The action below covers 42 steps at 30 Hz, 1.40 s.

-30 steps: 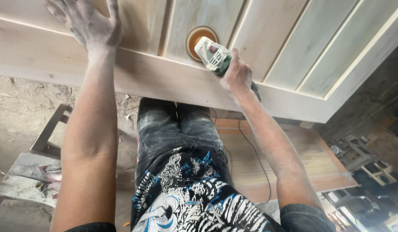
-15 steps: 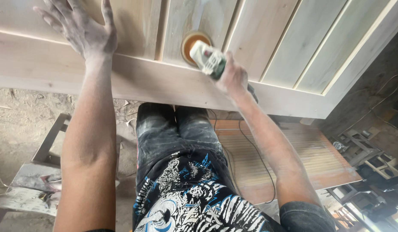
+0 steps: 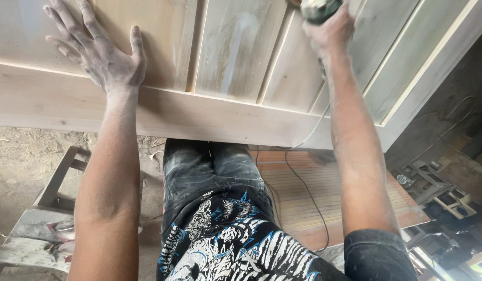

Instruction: The person uses an electric orbital sander to smooth the surface of a wooden door. They move the sander across the panels and frame, occasionally adjusting the power cord, and finish by sanding the door's edge.

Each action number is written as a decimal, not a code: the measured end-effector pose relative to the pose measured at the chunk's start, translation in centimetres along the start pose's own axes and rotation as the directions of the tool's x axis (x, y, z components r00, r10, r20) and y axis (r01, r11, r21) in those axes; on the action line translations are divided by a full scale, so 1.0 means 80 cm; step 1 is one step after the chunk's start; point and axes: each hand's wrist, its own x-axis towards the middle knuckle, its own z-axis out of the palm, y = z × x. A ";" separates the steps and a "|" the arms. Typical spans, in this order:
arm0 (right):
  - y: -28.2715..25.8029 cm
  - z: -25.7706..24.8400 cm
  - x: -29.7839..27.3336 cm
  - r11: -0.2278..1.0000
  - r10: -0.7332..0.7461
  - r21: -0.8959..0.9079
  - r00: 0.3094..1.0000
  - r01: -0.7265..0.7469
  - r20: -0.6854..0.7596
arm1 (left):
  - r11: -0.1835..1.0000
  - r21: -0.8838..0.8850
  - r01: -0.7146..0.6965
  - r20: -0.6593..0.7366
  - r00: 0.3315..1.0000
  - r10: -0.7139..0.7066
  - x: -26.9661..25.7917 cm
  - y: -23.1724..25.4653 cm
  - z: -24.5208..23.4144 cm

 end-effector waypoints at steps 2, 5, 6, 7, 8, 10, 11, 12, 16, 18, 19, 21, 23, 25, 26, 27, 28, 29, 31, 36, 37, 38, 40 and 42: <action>-0.011 -0.013 0.028 0.991 0.126 -0.048 0.992 -0.125 0.023 | 1.000 -0.006 0.012 0.016 1.000 -0.012 -0.002 0.000 -0.003; -0.033 -0.023 0.034 0.971 0.240 -0.025 0.967 -0.239 0.081 | 1.000 0.013 0.011 0.001 1.000 -0.011 -0.003 -0.002 0.000; -0.041 -0.022 0.015 0.989 0.144 -0.023 0.986 -0.143 0.081 | 0.999 0.029 0.015 0.010 1.000 -0.015 -0.006 -0.005 0.002; -0.050 -0.022 0.001 0.999 0.038 -0.022 0.997 -0.036 0.065 | 0.999 0.034 0.015 0.005 1.000 -0.015 -0.001 -0.002 0.004; -0.059 -0.018 -0.022 0.997 -0.069 -0.022 0.996 0.070 0.050 | 1.000 0.031 -0.004 -0.013 1.000 0.005 0.002 0.000 0.006; -0.084 0.007 -0.072 0.977 -0.213 0.035 0.972 0.210 0.102 | 1.000 0.025 -0.015 -0.062 0.998 0.016 0.011 0.000 0.007; -0.091 0.017 -0.112 0.991 -0.109 -0.052 0.967 0.125 0.229 | 0.999 0.041 0.001 -0.051 0.999 0.002 0.007 -0.002 0.009; -0.096 0.026 -0.148 0.971 -0.211 -0.054 0.945 0.231 0.249 | 0.998 0.057 0.016 -0.040 0.999 -0.013 0.004 -0.003 0.012; -0.093 0.051 -0.172 0.899 -0.405 -0.061 0.876 0.434 0.263 | 1.000 -0.005 -0.024 -0.121 0.992 0.023 0.009 -0.002 0.011; -0.081 0.053 -0.117 0.919 -0.350 -0.094 0.902 0.383 0.255 | 0.997 -0.066 -0.033 -0.082 0.996 0.027 0.011 -0.004 0.010; -0.072 0.047 -0.094 0.941 -0.275 -0.125 0.925 0.315 0.261 | 0.995 -0.090 -0.039 -0.043 0.998 0.035 0.003 -0.008 0.012; -0.056 0.037 -0.012 0.950 -0.291 -0.062 0.938 0.307 0.187 | 0.998 -0.053 -0.022 -0.044 0.999 0.020 -0.003 -0.008 0.011; -0.051 0.023 0.079 0.952 -0.306 0.002 0.948 0.307 0.088 | 0.999 -0.038 -0.025 -0.055 0.998 0.022 0.005 -0.002 0.005; -0.056 0.005 0.153 0.955 -0.292 -0.042 0.956 0.292 0.008 | 0.999 -0.044 -0.031 -0.054 0.998 0.028 0.011 0.001 0.004; -0.061 -0.003 0.181 0.956 -0.274 -0.116 0.962 0.270 -0.018 | 0.999 -0.036 -0.026 -0.057 0.998 0.024 0.012 0.001 0.005; -0.069 -0.008 0.200 0.991 -0.108 -0.080 0.993 0.111 0.046 | 1.000 -0.024 -0.014 -0.052 0.999 0.013 0.009 -0.004 0.008; -0.077 -0.012 0.214 0.997 0.060 -0.057 0.992 -0.054 0.114 | 1.000 -0.012 -0.002 -0.047 0.999 0.002 0.007 -0.008 0.011; -0.083 -0.017 0.223 0.997 0.065 -0.047 0.989 -0.059 0.136 | 0.999 -0.035 -0.013 -0.044 0.999 0.012 0.008 -0.009 0.013; -0.099 -0.023 0.229 0.998 0.063 -0.024 0.981 -0.060 0.182 | 0.996 -0.085 -0.024 -0.043 0.999 0.021 0.010 -0.010 0.016; -0.143 -0.008 0.152 0.972 -0.222 -0.034 0.951 0.234 0.214 | 0.986 -0.157 -0.047 -0.072 0.997 0.036 0.005 -0.013 0.011; -0.151 -0.001 0.126 0.928 -0.367 -0.005 0.917 0.372 0.155 | 0.983 -0.175 -0.051 -0.095 0.995 0.035 0.005 -0.013 0.010; -0.158 0.007 0.096 0.864 -0.503 0.017 0.859 0.504 0.093 | 0.982 -0.175 -0.067 -0.112 0.993 0.048 0.006 -0.012 0.010; -0.170 0.019 0.025 0.914 -0.385 -0.019 0.884 0.404 0.264 | 0.980 -0.175 -0.096 -0.134 0.988 0.073 0.006 -0.015 0.015; -0.179 0.023 -0.050 0.933 -0.339 -0.001 0.880 0.360 0.333 | 0.984 -0.179 -0.021 -0.031 0.999 0.016 0.007 -0.021 0.026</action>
